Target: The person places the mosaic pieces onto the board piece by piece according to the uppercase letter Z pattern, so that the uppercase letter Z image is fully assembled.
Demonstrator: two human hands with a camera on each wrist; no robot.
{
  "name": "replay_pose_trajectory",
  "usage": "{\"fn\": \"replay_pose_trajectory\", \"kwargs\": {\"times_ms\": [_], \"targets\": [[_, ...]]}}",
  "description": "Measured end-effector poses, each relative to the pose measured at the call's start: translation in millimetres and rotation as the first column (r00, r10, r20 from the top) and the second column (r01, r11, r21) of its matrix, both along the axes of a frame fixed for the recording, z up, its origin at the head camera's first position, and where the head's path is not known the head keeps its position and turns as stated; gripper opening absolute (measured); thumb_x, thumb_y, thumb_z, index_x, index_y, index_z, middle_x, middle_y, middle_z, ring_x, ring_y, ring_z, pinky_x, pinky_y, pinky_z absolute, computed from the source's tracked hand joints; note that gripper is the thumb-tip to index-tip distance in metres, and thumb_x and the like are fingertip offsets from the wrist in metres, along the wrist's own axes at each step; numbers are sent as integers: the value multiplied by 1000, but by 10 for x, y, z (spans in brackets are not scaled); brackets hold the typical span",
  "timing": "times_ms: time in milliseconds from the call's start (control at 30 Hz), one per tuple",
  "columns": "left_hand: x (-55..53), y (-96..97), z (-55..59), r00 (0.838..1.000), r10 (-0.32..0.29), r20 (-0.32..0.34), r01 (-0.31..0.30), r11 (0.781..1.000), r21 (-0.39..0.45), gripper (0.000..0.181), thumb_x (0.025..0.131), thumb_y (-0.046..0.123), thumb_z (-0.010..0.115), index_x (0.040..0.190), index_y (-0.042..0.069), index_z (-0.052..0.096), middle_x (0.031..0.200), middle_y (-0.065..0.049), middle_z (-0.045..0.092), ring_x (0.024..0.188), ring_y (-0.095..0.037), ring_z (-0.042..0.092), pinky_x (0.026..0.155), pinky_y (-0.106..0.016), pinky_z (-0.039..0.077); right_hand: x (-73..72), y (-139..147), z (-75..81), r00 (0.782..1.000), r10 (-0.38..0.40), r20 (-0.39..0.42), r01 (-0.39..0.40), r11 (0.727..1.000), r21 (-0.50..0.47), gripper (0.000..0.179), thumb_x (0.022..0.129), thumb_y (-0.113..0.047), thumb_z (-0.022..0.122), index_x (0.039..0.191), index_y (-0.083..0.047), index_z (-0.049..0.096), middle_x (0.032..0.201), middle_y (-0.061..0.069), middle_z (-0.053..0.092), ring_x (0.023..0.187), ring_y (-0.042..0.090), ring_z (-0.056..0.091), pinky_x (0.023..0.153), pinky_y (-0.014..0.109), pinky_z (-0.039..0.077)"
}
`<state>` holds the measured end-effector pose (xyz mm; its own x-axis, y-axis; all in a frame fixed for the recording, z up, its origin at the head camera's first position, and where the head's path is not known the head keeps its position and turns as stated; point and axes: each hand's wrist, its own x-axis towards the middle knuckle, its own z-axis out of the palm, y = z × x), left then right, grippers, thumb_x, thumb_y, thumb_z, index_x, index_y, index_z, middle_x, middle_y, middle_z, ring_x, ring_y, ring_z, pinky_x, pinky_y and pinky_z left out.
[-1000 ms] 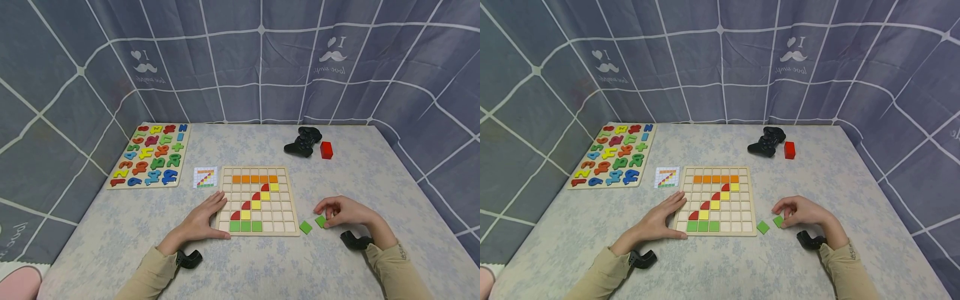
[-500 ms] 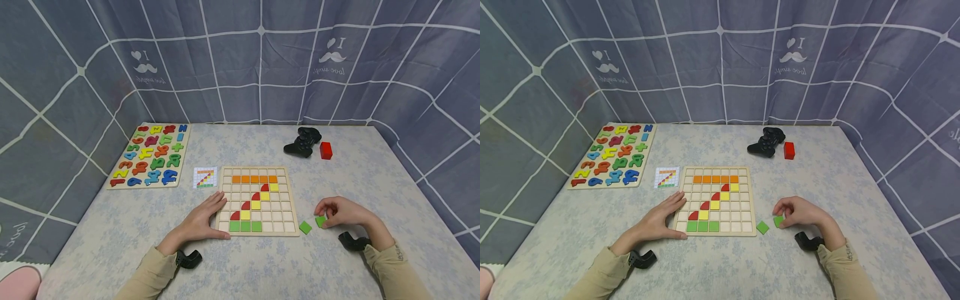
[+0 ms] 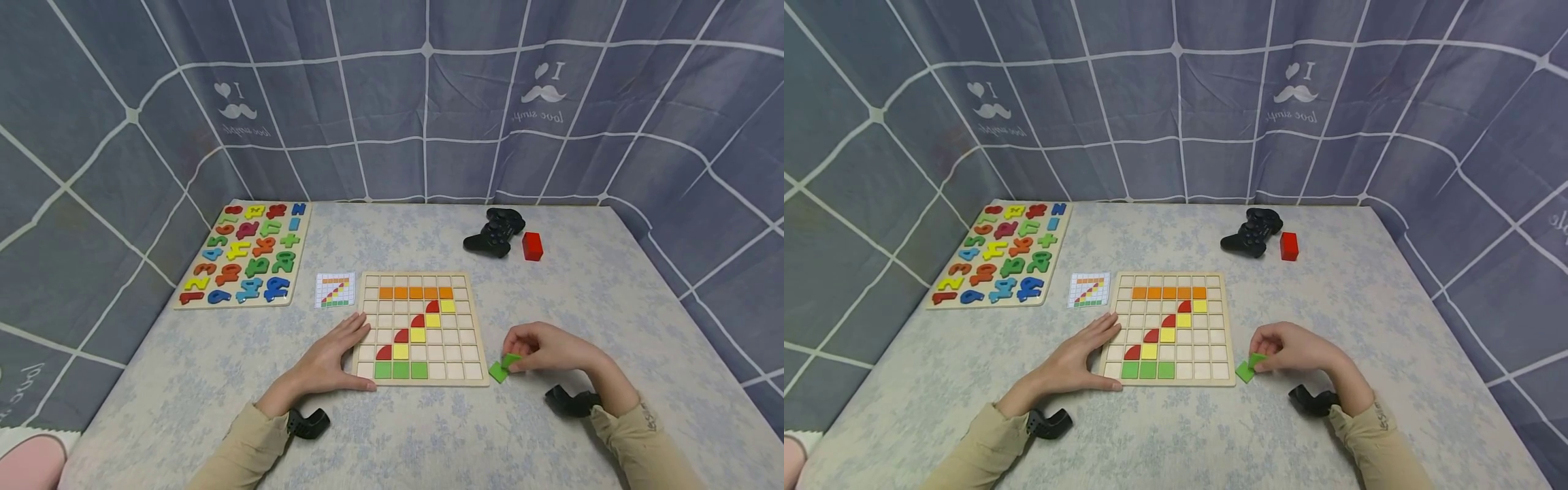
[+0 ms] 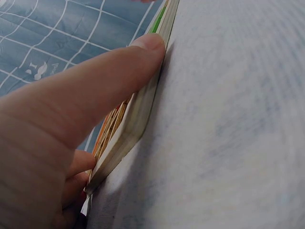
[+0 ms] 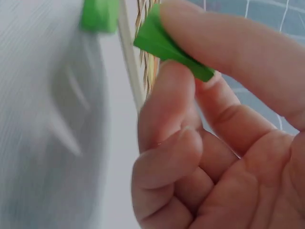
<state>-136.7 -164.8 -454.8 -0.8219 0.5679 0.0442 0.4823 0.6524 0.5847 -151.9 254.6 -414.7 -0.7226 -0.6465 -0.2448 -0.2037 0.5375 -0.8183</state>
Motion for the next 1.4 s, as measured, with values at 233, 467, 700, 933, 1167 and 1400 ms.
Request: {"fn": "replay_pose_trajectory", "kwargs": {"times_ms": [233, 467, 700, 933, 1167, 1400], "targets": [[-1, -3, -1, 1000, 1, -1, -1, 1000, 0, 108, 66, 64, 73, 146, 5, 33, 155, -7, 19, 142, -21, 12, 111, -49, 24, -59, -351, 23, 1000, -5, -15, 5, 1000, -14, 15, 81, -15, 74, 89, -6, 64, 74, 0, 63, 66, 12, 57, 62, 24, 50], [5, 4, 1, 1000, -8, -23, 9, 1000, 13, 106, 66, 60, 76, 145, 3, 34, 154, -10, 21, 142, -24, 14, 109, -51, 26, -86, -726, 47, 999, -21, -44, 20, 1000, -16, 17, 81, -11, 74, 91, -6, 62, 78, -1, 63, 73, 15, 59, 67, 24, 51], [7, 11, 8, 999, -12, -33, 13, 1000, 24, 105, 66, 59, 77, 145, 2, 35, 154, -11, 22, 142, -26, 15, 108, -52, 27, -68, -979, 25, 994, 7, -108, -7, 1000, 9, 9, 81, -11, 73, 85, -10, 64, 75, -6, 63, 71, 11, 59, 66, 24, 51], [4, 7, 8, 1000, -11, -24, 11, 1000, 18, 105, 67, 59, 76, 145, 2, 35, 154, -11, 21, 142, -25, 14, 109, -52, 25, -15, -1100, -22, 982, 45, -184, -34, 997, 63, 7, 81, -13, 74, 79, -16, 68, 69, -11, 61, 63, 5, 56, 60, 23, 49], [3, 6, 1, 999, -9, -31, 10, 1000, 15, 105, 67, 59, 76, 145, 3, 35, 154, -11, 21, 142, -25, 15, 109, -52, 26, 45, -1131, -20, 972, 30, -233, -2, 993, 121, 9, 80, -15, 75, 74, -18, 70, 65, -13, 58, 56, 5, 51, 52, 23, 45], [0, 7, 8, 1000, -10, -20, 10, 1000, 8, 105, 67, 60, 76, 145, 3, 34, 154, -11, 21, 142, -25, 14, 110, -51, 25, 12, -951, -15, 984, 15, -180, 0, 996, 85, 10, 79, -14, 75, 87, -14, 70, 74, -10, 61, 65, 7, 55, 58, 24, 49]]}}
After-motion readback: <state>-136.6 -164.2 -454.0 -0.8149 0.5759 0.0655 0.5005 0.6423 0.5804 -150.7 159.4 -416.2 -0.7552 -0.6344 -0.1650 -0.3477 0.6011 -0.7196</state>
